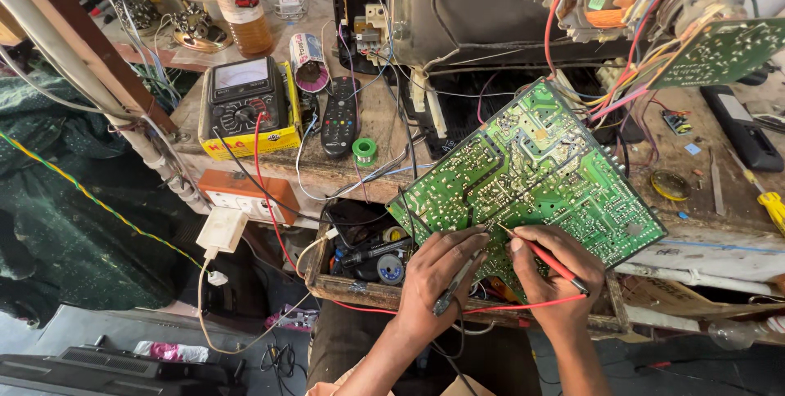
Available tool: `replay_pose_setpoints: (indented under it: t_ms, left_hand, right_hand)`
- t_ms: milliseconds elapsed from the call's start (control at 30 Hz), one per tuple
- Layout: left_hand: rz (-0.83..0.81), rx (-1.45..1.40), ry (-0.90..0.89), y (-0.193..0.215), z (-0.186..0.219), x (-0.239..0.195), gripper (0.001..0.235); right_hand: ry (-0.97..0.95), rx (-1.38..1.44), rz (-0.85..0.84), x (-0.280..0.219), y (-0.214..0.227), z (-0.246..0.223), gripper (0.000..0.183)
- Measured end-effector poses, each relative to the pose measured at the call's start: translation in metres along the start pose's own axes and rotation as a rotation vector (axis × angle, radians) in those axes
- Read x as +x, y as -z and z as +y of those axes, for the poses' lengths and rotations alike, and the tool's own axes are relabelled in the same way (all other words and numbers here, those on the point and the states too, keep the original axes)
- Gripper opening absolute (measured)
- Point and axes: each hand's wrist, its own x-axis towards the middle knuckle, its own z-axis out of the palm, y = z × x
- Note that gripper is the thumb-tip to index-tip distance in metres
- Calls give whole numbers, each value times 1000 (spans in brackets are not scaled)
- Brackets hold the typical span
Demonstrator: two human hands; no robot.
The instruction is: The person uses a soldering iron and solder wire to work on a green circuit board, then uses a multimeter to test connections on the board and another brown circuit board. The person handles the boards and tools with both hands throughout the clip.
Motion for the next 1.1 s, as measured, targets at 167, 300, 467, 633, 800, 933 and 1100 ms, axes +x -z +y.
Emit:
replay_pose_setpoints:
  t_ms: [167, 300, 467, 633, 800, 933, 1100]
  left_hand:
    - [-9, 0, -5, 0, 0, 0, 33]
    - [-21, -15, 20, 3, 2, -1, 34]
    - [-46, -26, -15, 9, 4, -3, 40]
    - [-41, -24, 20, 9, 3, -7, 32]
    - [-40, -3, 23, 5, -1, -11, 33]
    - [-51, -19, 36, 6, -2, -13, 34]
    - [-49, -15, 27, 7, 0, -11, 34]
  right_hand:
    - [-6, -2, -4, 0, 1, -2, 13]
    - [-23, -11, -11, 0, -1, -3, 13]
    - [-27, -11, -24, -5, 0, -2, 14]
    - [-8, 6, -37, -12, -1, 5, 12]
    - [-62, -5, -45, -16, 0, 12, 12]
    - [-55, 16, -43, -17, 0, 12, 11]
    - [-50, 11, -42, -13, -1, 7, 12]
